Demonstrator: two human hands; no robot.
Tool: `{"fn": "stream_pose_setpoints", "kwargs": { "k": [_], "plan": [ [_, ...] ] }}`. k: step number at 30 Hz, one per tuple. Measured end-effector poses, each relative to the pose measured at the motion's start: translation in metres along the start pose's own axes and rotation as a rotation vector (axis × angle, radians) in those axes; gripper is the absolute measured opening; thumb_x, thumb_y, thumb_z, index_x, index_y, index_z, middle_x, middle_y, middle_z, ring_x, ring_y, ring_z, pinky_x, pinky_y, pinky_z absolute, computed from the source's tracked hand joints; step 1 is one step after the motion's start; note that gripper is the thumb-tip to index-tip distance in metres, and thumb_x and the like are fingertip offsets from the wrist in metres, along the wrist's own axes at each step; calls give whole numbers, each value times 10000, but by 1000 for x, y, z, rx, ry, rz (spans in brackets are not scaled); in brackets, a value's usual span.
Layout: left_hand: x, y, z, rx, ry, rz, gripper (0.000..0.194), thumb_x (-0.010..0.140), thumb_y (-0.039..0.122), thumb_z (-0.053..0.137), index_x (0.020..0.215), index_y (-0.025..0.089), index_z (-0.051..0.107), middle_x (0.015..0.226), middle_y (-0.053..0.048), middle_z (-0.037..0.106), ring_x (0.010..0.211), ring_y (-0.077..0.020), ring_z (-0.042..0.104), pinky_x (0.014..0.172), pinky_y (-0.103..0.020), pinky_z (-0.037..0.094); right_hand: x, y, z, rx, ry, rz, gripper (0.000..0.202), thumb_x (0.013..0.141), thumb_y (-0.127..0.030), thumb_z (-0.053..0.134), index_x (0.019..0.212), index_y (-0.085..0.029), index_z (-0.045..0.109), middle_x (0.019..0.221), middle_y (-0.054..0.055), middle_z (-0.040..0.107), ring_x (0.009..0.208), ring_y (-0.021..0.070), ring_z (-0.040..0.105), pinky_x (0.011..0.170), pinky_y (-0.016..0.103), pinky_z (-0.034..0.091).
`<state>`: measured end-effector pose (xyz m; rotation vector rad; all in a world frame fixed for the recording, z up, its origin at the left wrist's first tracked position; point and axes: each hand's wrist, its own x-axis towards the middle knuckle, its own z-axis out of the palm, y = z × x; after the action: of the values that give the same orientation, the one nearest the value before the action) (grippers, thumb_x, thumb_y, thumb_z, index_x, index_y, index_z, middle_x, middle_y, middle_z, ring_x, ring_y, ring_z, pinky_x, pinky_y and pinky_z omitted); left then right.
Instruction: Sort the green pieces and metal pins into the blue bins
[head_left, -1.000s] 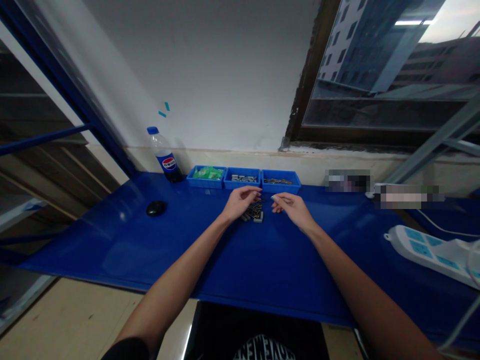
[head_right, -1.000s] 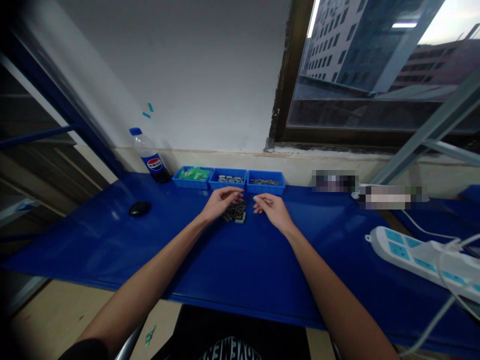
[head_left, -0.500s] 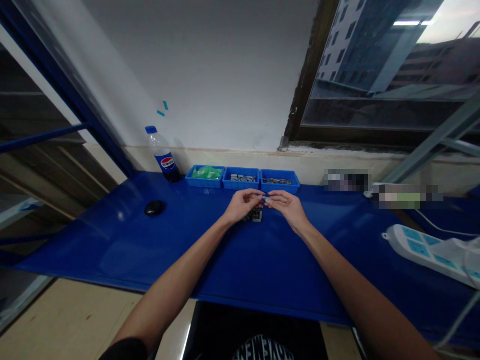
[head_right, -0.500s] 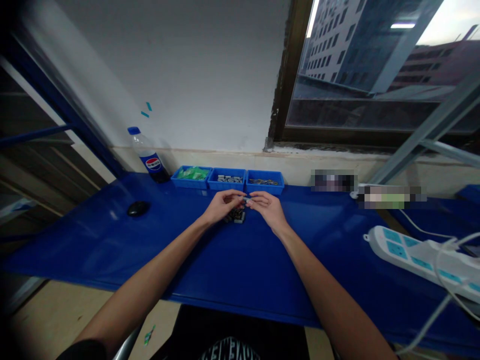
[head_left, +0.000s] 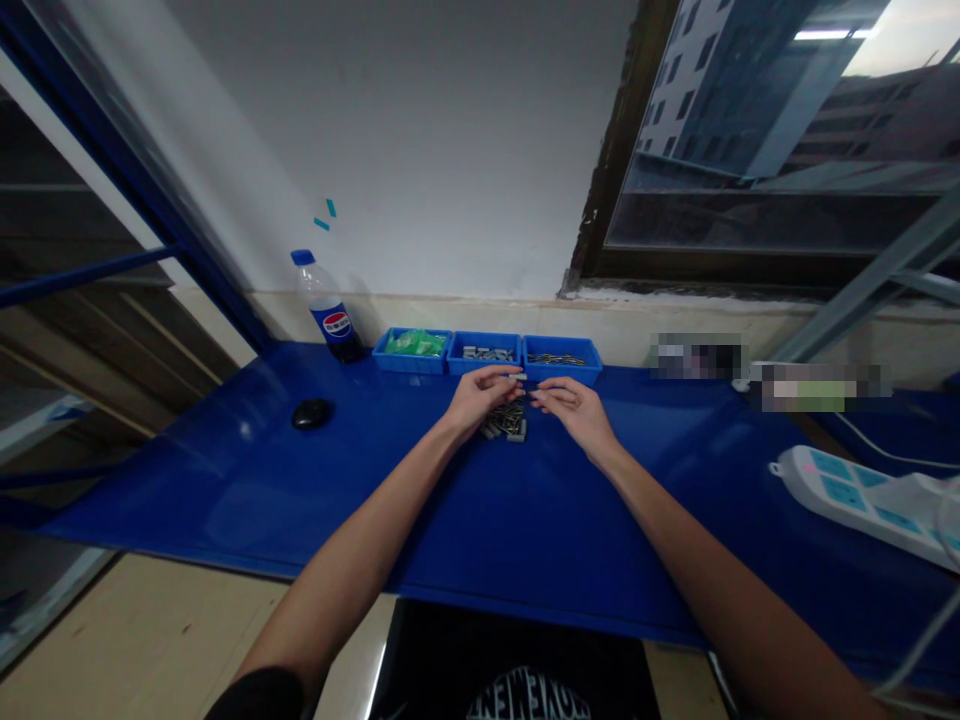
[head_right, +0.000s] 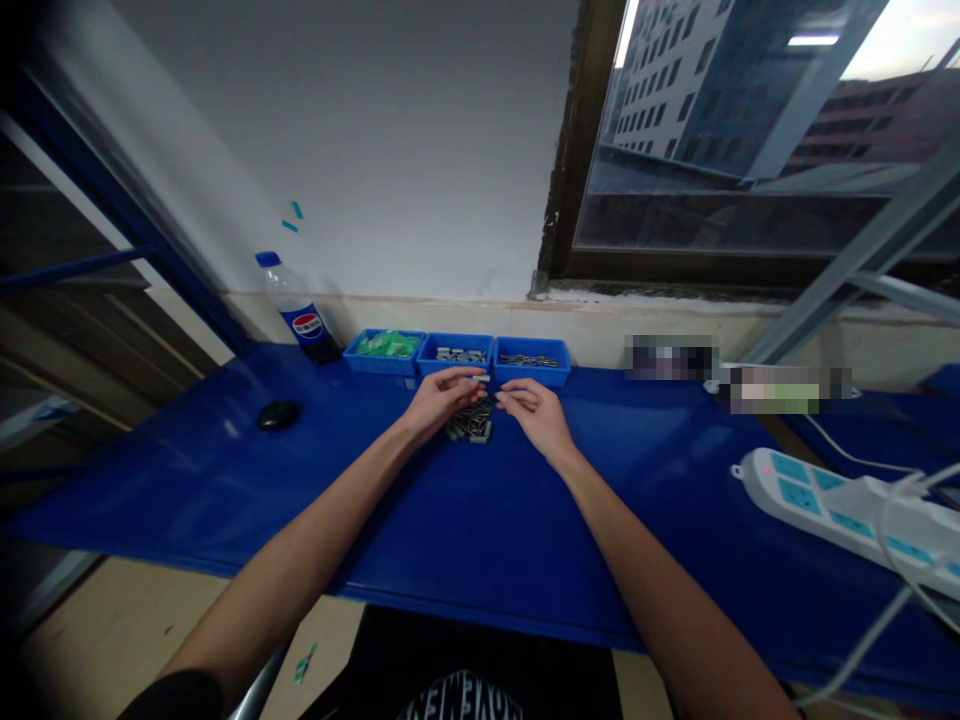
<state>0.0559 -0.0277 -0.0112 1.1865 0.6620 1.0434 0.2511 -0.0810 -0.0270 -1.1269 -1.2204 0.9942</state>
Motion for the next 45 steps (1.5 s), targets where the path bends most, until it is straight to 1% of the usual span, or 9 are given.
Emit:
{"fn": "stream_pose_setpoints", "kwargs": {
  "k": [4,7,13,21,28,32,35,40,45],
  "plan": [
    [6,9,-10,-113,45,47,497,802,249,814,1286,216,703,1385,-145,665,1223,-253,674,1066,-402,500,-3,5,-3,-233,-67,-112,273,819,-459,771,955,-224,739,900,56,780,845,227,735,827,381,567],
    [6,15,-15,-136,19,56,517,806,214,783,1312,252,691,1503,-132,574,1309,-278,619,1085,-422,489,-9,-1,-2,-479,-208,-243,154,881,-344,697,975,-248,772,974,59,781,865,232,708,810,390,543],
    [2,14,-20,32,39,37,350,793,312,778,1102,149,777,1275,-166,721,1068,-264,731,947,-377,538,-17,-13,-3,-720,-375,-442,146,877,-264,696,969,-280,808,1038,70,761,995,269,681,952,459,505],
    [-4,13,-14,222,12,101,291,813,348,745,1020,150,796,1106,-132,779,886,-205,743,808,-309,545,-4,-4,-28,-746,-359,-384,191,890,-287,678,1032,-285,807,1115,73,764,1027,282,696,909,448,531],
    [-5,12,-11,331,-3,124,275,845,335,698,1030,151,786,1082,-117,785,854,-197,736,767,-294,545,3,7,-29,-683,-270,-324,162,911,-389,679,921,-242,746,907,60,732,819,223,648,774,357,503],
    [-4,8,-11,388,3,134,262,871,333,689,1036,151,781,1079,-117,784,820,-187,730,748,-293,542,3,9,-16,-400,-173,-190,276,930,-496,654,1020,-241,709,772,16,693,702,197,641,690,334,511],
    [-5,5,-9,416,-15,134,283,879,365,710,1055,153,776,1079,-123,779,843,-191,730,769,-301,548,4,5,-8,-190,-95,-101,352,847,-552,740,964,-220,737,718,11,690,645,182,637,651,326,522],
    [-7,5,-5,404,-59,135,372,901,443,705,1114,142,749,1050,-124,775,842,-189,730,774,-309,557,1,-7,-2,-16,-27,-48,404,748,-538,829,973,-206,787,910,73,793,776,214,724,743,361,575],
    [-10,7,-2,384,-114,137,426,864,482,752,1104,130,748,946,-99,779,809,-180,722,787,-308,563,-3,-8,4,72,-23,6,474,618,-449,931,981,-223,725,896,53,807,867,246,776,899,425,603]
  ]
}}
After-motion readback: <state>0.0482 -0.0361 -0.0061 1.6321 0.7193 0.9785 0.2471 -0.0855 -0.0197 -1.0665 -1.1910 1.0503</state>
